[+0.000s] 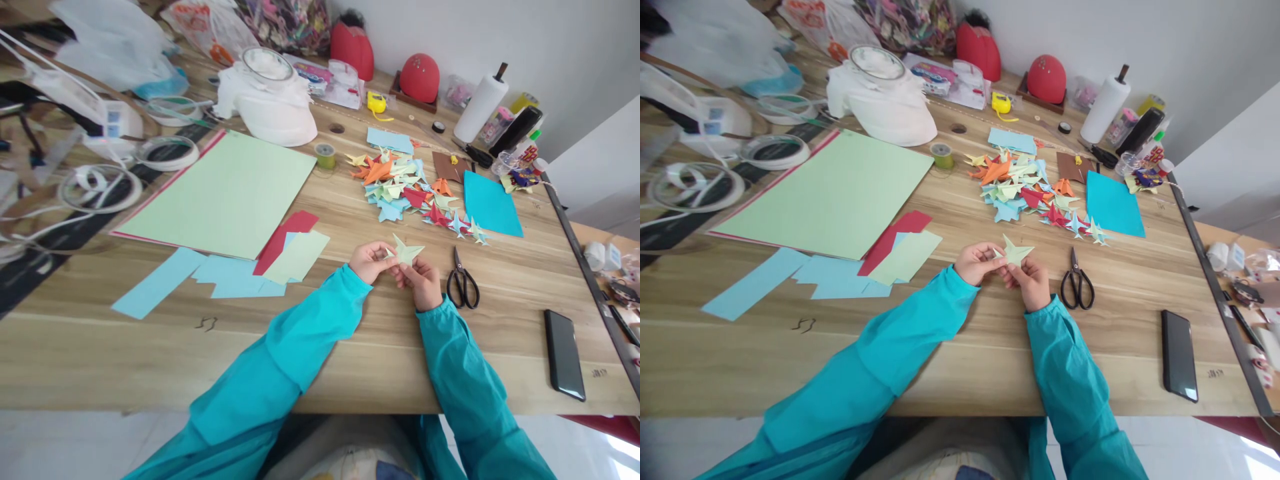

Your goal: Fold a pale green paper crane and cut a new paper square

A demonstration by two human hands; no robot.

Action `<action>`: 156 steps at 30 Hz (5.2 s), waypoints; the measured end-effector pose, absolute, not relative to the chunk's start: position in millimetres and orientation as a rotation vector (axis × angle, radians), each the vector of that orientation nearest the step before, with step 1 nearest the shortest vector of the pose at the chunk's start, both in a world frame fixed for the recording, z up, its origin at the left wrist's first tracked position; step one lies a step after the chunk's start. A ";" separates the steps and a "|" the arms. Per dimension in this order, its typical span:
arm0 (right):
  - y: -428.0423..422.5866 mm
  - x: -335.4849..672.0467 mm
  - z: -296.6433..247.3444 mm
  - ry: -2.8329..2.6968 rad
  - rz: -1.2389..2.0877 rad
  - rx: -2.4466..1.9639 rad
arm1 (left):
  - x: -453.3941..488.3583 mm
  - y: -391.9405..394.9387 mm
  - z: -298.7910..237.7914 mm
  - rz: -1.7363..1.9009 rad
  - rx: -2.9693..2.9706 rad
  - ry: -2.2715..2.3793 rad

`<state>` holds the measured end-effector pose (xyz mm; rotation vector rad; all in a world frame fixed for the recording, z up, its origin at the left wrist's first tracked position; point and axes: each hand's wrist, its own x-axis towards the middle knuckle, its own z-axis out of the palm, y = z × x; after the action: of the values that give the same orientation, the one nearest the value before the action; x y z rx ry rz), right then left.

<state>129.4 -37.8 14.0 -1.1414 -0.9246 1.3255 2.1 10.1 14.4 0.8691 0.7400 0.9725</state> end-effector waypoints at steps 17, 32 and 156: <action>-36.1 130.7 10.1 -0.860 1.306 -1.135 | 2.0 11.6 14.1 0.916 0.722 0.666; -36.4 131.5 9.4 -0.976 1.304 -1.143 | 1.9 11.0 15.0 0.988 1.030 0.819; -33.8 134.2 17.0 -0.834 1.466 -1.120 | 0.6 13.7 11.5 0.931 1.001 0.823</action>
<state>134.2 -33.8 17.0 -1.1196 -0.8340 1.4662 0.6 13.7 11.5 1.0013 0.8235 0.9306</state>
